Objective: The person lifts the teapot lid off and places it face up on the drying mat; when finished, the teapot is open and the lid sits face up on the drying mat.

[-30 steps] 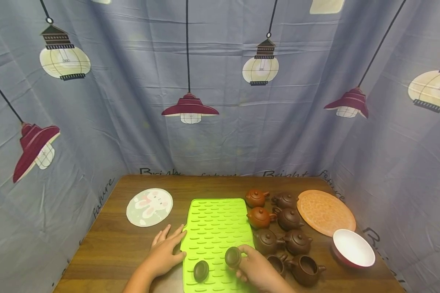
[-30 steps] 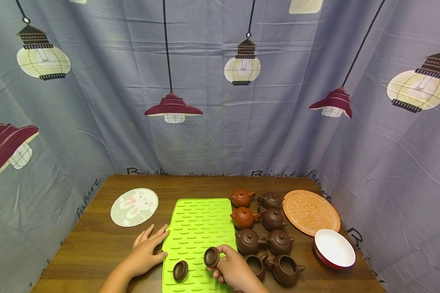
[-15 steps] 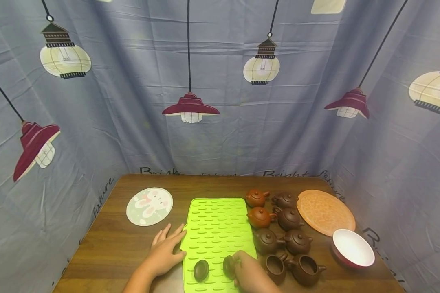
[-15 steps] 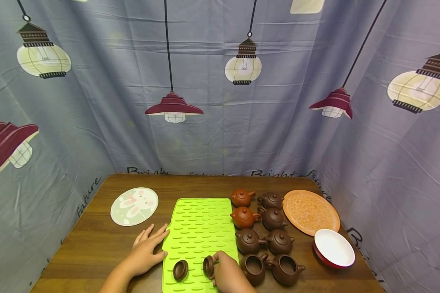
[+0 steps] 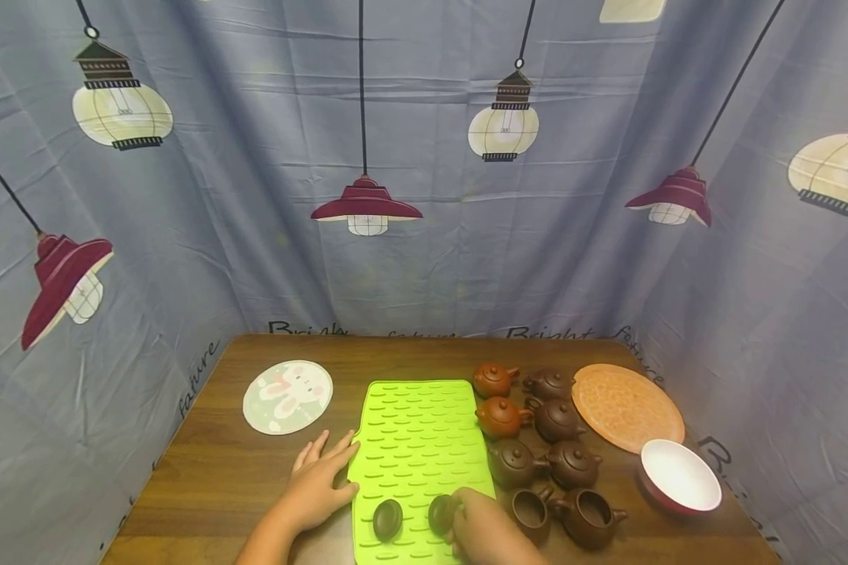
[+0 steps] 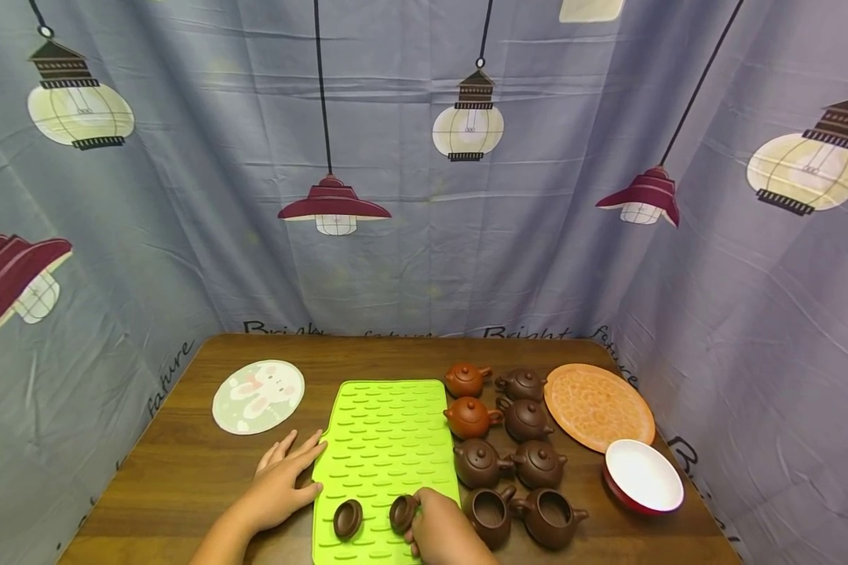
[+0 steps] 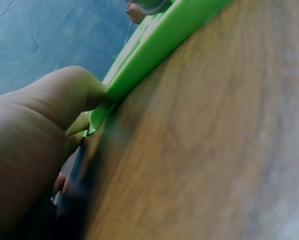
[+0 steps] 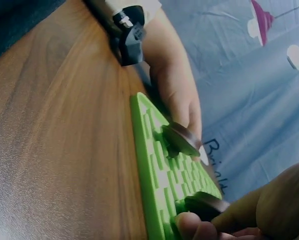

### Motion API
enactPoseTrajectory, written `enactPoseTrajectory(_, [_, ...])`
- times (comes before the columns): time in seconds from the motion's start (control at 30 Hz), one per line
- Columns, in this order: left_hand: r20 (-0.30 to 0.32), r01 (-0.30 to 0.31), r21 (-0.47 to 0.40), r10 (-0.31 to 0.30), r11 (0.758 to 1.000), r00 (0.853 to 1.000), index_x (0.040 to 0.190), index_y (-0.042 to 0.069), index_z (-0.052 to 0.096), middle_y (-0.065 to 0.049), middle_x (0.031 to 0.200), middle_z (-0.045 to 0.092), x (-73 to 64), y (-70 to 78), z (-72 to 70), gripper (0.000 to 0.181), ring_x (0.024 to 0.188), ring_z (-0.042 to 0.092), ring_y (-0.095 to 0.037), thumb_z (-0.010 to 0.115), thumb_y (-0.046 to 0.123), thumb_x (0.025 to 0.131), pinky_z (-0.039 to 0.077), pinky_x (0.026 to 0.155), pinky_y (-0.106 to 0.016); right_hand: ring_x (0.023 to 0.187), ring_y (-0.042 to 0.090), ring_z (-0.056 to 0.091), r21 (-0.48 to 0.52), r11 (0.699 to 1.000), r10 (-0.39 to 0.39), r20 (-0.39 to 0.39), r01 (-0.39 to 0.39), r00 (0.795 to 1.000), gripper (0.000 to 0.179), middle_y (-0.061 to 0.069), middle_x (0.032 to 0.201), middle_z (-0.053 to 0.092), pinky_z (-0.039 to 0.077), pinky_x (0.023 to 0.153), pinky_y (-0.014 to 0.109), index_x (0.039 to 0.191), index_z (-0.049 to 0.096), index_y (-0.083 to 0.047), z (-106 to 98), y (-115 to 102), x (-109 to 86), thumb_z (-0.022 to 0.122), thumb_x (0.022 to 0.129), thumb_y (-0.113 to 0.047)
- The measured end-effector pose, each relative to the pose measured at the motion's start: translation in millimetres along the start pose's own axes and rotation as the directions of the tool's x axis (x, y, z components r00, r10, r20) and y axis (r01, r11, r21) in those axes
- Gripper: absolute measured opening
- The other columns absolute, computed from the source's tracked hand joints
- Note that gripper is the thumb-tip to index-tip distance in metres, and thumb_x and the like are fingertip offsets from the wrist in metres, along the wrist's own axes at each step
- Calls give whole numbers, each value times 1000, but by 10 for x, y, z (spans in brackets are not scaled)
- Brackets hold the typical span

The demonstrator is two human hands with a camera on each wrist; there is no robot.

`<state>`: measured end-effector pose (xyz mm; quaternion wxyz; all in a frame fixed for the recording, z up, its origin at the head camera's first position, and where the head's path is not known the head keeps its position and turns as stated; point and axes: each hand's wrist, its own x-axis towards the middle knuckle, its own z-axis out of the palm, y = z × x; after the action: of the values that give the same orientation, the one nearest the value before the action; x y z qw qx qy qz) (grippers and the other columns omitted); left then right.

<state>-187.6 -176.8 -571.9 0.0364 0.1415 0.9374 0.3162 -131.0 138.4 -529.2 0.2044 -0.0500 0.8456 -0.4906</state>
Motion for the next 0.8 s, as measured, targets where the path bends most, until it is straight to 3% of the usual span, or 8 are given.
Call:
enactPoseTrajectory(0.13, [1,0,4,0,1000,1000,155,14,51,-4,170,35,9,-1,-11,69,161,11,-46,76,33,94,-2,124,-69,83,29,67,-139,990,-11,-13,9,1000,25,14,96,71,58,71,49,117,65,1,-75,-59,-39,59,93,-4])
enactPoseTrajectory(0.23, [7,2,12,-2,1000,1000,156,14,51,-4,170,34,12,-6,-15,69,161,11,-46,75,34,94,-2,124,-69,93,32,69,-265,964,-29,-34,19,999,37,13,104,74,57,82,60,127,65,2,-167,-137,-85,66,95,-15])
enactPoseTrajectory(0.27, [9,2,11,-2,1000,1000,156,14,50,-4,170,34,11,-5,-17,69,161,11,-46,75,33,94,-2,124,-69,94,29,69,-302,953,-41,-46,25,998,38,9,105,74,57,84,60,128,65,1,-209,-171,-100,68,96,-18])
enactPoseTrajectory(0.4, [15,10,8,-10,1000,1000,156,15,50,-3,171,34,8,-1,-23,70,161,10,-46,75,33,94,-4,125,-67,77,15,62,-380,924,-95,-140,35,986,31,-3,88,69,55,69,44,124,68,-6,-424,-293,-139,69,98,-22])
enactPoseTrajectory(0.47, [18,12,11,-12,1000,1000,156,15,50,-2,171,34,4,4,-23,70,161,10,-46,75,33,94,-4,124,-67,79,12,62,-400,916,-110,-212,17,971,28,-5,91,69,54,69,38,123,69,-10,-548,-311,-133,70,98,-23])
enactPoseTrajectory(0.63, [33,11,22,-11,1000,999,157,14,49,-3,171,33,0,20,-23,69,161,9,-46,73,33,96,-4,124,-67,82,10,59,-412,911,-141,-348,-17,927,26,-8,94,65,51,69,31,123,69,-16,-841,-185,-35,74,98,-20])
enactPoseTrajectory(0.8, [34,1,9,-1,1000,999,157,12,48,-5,171,32,7,42,-31,68,161,8,-47,73,31,96,-5,124,-68,78,13,53,-399,916,-132,-394,-40,909,32,-6,91,59,47,66,29,127,68,-14,-1050,7,78,76,97,-19])
